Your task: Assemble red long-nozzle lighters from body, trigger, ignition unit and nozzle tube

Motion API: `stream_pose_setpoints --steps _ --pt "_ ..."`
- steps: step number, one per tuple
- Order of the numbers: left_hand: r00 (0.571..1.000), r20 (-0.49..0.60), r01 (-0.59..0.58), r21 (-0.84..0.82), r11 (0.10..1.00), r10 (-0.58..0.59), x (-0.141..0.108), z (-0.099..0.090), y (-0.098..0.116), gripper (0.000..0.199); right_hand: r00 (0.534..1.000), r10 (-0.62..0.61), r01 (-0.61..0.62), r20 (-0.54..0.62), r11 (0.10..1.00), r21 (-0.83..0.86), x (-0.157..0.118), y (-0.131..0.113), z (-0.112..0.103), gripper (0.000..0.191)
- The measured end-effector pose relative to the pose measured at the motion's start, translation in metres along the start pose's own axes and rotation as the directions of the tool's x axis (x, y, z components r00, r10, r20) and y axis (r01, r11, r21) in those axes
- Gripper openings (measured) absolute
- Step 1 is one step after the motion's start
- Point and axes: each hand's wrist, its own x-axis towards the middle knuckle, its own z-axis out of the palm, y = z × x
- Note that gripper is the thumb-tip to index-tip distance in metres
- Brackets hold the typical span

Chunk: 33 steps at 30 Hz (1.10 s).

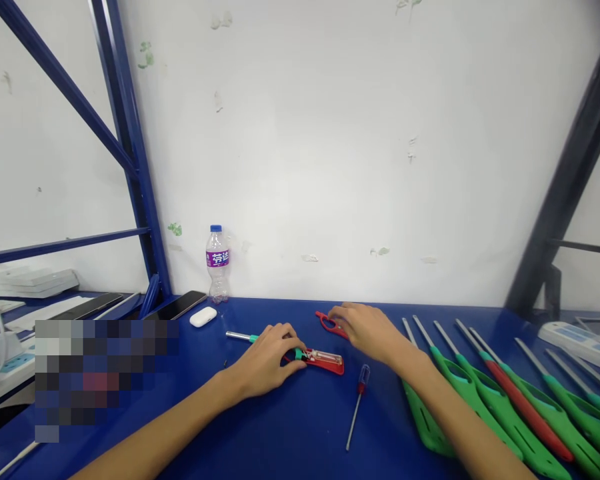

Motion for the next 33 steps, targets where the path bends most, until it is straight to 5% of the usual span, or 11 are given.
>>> stream_pose_setpoints --steps 6,18,25,28,33 --pt "0.996 -0.083 0.041 -0.023 0.999 -0.043 0.002 -0.005 -0.002 0.026 0.988 0.059 -0.037 0.141 0.988 -0.151 0.003 0.018 0.025 0.037" --pt "0.937 -0.248 0.213 -0.158 0.964 -0.248 0.007 -0.013 -0.04 0.03 0.982 -0.07 0.118 0.174 0.951 -0.285 0.006 -0.01 0.03 0.066" --pt "0.921 -0.353 0.112 -0.169 0.979 -0.167 0.006 -0.014 -0.033 0.043 0.969 -0.247 0.236 0.018 0.945 0.225 -0.002 -0.009 0.006 0.049" --pt "0.944 -0.307 0.079 -0.151 0.985 -0.123 0.004 -0.017 -0.028 0.041 0.962 -0.272 0.255 0.028 0.93 0.265 -0.006 -0.019 0.002 0.046" --pt "0.997 -0.059 -0.038 0.105 0.994 0.044 0.001 -0.019 -0.027 0.028 0.95 -0.291 0.278 0.11 0.953 0.122 -0.009 -0.034 0.004 0.042"
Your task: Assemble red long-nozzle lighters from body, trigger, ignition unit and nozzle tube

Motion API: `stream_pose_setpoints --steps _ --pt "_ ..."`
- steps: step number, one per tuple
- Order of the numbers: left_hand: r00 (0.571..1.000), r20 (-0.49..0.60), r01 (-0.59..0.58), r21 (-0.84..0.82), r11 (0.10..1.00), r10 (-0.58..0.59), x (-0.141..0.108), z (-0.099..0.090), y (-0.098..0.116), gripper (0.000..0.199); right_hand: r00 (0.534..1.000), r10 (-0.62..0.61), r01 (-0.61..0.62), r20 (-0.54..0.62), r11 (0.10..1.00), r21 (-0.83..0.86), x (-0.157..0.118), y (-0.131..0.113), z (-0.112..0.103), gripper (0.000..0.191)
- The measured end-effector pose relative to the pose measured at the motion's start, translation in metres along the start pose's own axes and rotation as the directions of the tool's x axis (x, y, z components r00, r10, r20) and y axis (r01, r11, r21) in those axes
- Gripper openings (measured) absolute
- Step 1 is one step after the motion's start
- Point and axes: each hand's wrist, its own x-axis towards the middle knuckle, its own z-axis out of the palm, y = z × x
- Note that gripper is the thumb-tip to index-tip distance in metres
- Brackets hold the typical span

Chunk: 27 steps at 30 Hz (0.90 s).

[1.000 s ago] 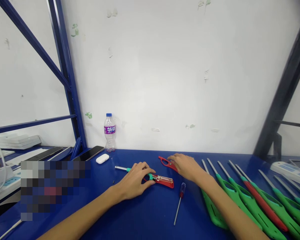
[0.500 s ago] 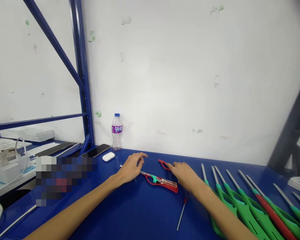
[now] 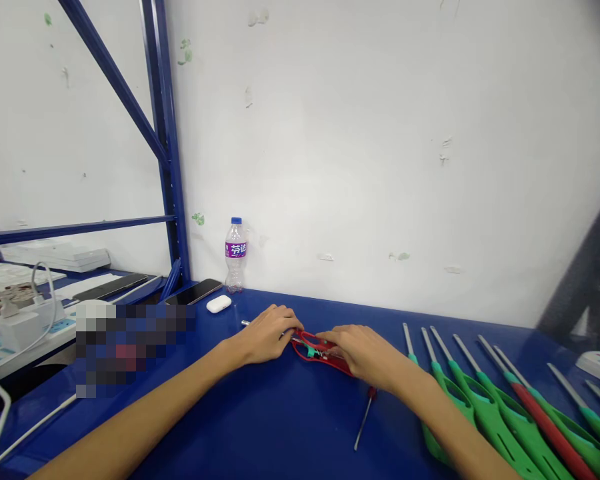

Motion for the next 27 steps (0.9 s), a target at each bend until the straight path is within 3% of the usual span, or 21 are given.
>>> stream_pose_setpoints --steps 7,18,27 --pt "1.0 0.007 -0.02 0.064 0.998 0.019 -0.001 -0.003 0.002 0.031 1.0 -0.029 0.03 0.003 0.994 -0.105 -0.001 -0.009 -0.002 0.053" --pt "0.998 0.064 -0.02 0.022 1.0 0.019 -0.003 -0.002 0.0 0.033 0.997 -0.037 0.049 0.065 0.979 -0.196 0.003 -0.022 0.0 0.057" --pt "0.995 0.098 -0.014 -0.012 1.0 0.015 -0.003 -0.006 0.002 0.023 0.998 -0.001 0.008 0.057 0.993 -0.116 0.003 -0.02 0.002 0.039"
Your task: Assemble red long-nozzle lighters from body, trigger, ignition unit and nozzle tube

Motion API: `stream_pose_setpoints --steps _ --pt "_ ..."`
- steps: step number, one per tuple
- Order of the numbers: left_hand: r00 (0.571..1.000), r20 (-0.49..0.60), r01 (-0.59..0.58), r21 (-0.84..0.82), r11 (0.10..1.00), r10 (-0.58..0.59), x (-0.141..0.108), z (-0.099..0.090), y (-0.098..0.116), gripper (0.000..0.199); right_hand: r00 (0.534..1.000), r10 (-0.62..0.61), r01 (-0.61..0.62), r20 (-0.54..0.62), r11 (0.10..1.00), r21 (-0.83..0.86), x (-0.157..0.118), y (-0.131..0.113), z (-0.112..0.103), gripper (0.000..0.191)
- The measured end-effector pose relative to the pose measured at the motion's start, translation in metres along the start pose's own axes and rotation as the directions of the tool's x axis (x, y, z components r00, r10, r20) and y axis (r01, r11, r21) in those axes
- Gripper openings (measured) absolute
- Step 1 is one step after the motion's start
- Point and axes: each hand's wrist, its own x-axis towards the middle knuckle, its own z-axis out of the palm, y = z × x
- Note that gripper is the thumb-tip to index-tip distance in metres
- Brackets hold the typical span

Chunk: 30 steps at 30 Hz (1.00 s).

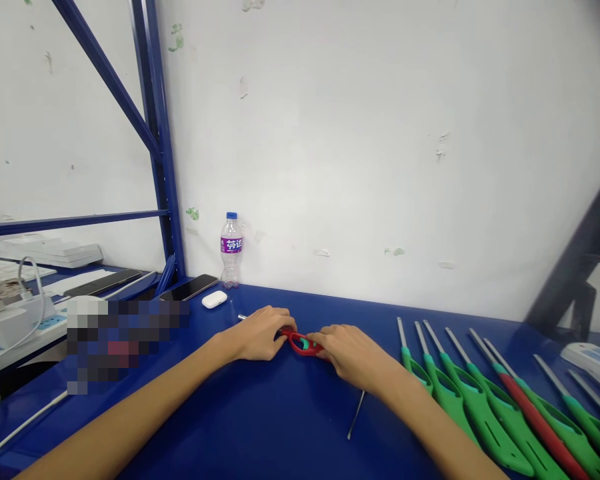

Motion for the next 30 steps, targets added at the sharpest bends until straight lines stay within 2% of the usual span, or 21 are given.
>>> stream_pose_setpoints --steps 7,12,16,19,22,26,30 --pt "0.999 0.038 -0.012 -0.034 0.999 0.014 0.002 -0.003 -0.003 0.024 0.999 0.049 -0.049 0.002 0.997 0.06 0.001 0.0 0.003 0.033" --pt "0.999 0.034 -0.011 -0.053 0.999 0.013 0.001 0.003 -0.007 0.023 0.996 0.09 -0.089 -0.006 0.993 0.083 0.004 -0.003 0.005 0.019" --pt "1.0 0.028 0.005 0.074 0.997 -0.007 0.001 0.013 -0.005 0.022 0.993 0.111 -0.105 -0.05 0.988 0.111 0.004 -0.001 0.011 0.016" --pt "1.0 0.015 -0.02 0.158 0.987 0.018 0.002 0.014 -0.002 0.029 0.991 0.115 -0.102 -0.063 0.98 0.17 0.004 0.005 0.018 0.025" --pt "0.999 -0.036 -0.017 0.198 0.98 0.024 0.004 0.006 -0.002 0.035 0.988 0.137 -0.12 -0.064 0.97 0.213 0.005 0.012 0.021 0.035" --pt "0.987 -0.162 0.02 0.202 0.979 0.013 0.006 -0.008 -0.004 0.029 0.974 0.189 -0.152 -0.122 0.953 0.262 0.007 0.015 0.014 0.031" --pt "0.969 -0.247 0.012 0.171 0.985 0.031 0.005 -0.008 -0.005 0.028 0.954 0.251 -0.2 -0.163 0.941 0.273 0.006 0.017 0.003 0.03"
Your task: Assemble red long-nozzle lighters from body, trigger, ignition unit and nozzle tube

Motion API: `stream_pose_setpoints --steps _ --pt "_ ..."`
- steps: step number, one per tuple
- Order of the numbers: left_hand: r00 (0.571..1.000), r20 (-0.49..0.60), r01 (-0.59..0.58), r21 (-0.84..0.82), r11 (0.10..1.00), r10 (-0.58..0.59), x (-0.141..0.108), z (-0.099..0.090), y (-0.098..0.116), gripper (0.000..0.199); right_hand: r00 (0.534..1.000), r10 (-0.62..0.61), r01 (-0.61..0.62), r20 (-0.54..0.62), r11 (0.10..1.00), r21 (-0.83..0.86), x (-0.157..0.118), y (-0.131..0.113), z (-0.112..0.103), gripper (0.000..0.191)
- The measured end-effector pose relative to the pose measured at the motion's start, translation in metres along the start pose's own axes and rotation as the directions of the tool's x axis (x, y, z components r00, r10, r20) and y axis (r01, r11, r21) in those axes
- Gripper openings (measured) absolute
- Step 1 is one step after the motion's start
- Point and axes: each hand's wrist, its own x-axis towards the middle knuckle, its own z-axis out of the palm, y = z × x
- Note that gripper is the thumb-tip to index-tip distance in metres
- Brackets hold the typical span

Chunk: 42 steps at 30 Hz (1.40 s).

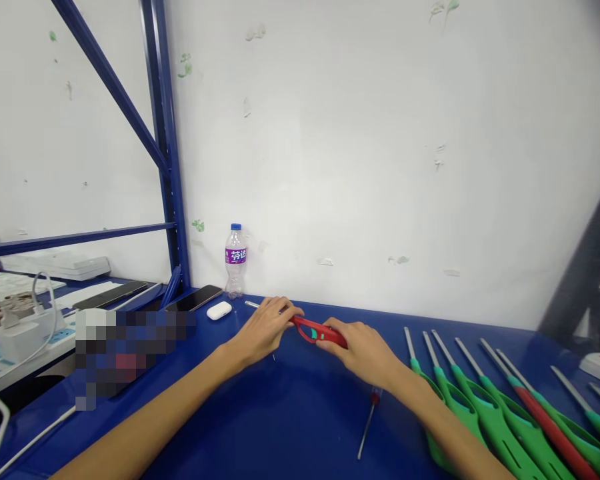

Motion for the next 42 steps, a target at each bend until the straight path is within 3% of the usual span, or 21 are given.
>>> stream_pose_setpoints --steps 6,10,15,26,32,37,42 --pt "0.999 -0.038 0.024 -0.084 0.996 -0.027 -0.005 0.009 0.005 0.031 0.997 -0.015 0.007 -0.082 0.995 -0.098 -0.001 0.003 0.001 0.02" --pt "1.0 0.012 0.029 -0.125 0.992 -0.027 -0.006 0.011 0.006 0.034 0.991 -0.063 0.051 -0.12 0.993 -0.107 -0.001 0.003 0.005 0.022" --pt "0.999 0.029 0.035 -0.125 0.992 -0.032 -0.005 0.014 0.0 0.019 0.991 -0.06 0.051 -0.123 0.996 -0.075 -0.001 0.001 0.002 0.028" --pt "1.0 -0.007 0.029 -0.088 0.996 -0.03 -0.004 0.006 -0.002 0.014 0.984 -0.057 0.03 -0.167 0.987 -0.159 -0.002 -0.004 0.002 0.03" --pt "0.997 -0.074 -0.029 -0.05 0.998 0.025 -0.002 0.007 -0.001 0.04 0.984 -0.01 0.005 -0.18 1.0 -0.026 -0.001 -0.003 0.003 0.031" --pt "0.977 -0.16 -0.126 0.078 0.989 0.137 -0.004 0.007 -0.005 0.036 0.988 0.003 0.035 -0.157 0.971 0.238 0.001 -0.002 0.003 0.035" --pt "0.977 -0.148 -0.132 0.154 0.979 0.155 -0.003 0.01 -0.009 0.041 0.962 -0.068 0.127 -0.266 0.969 0.213 0.003 0.006 0.001 0.04"
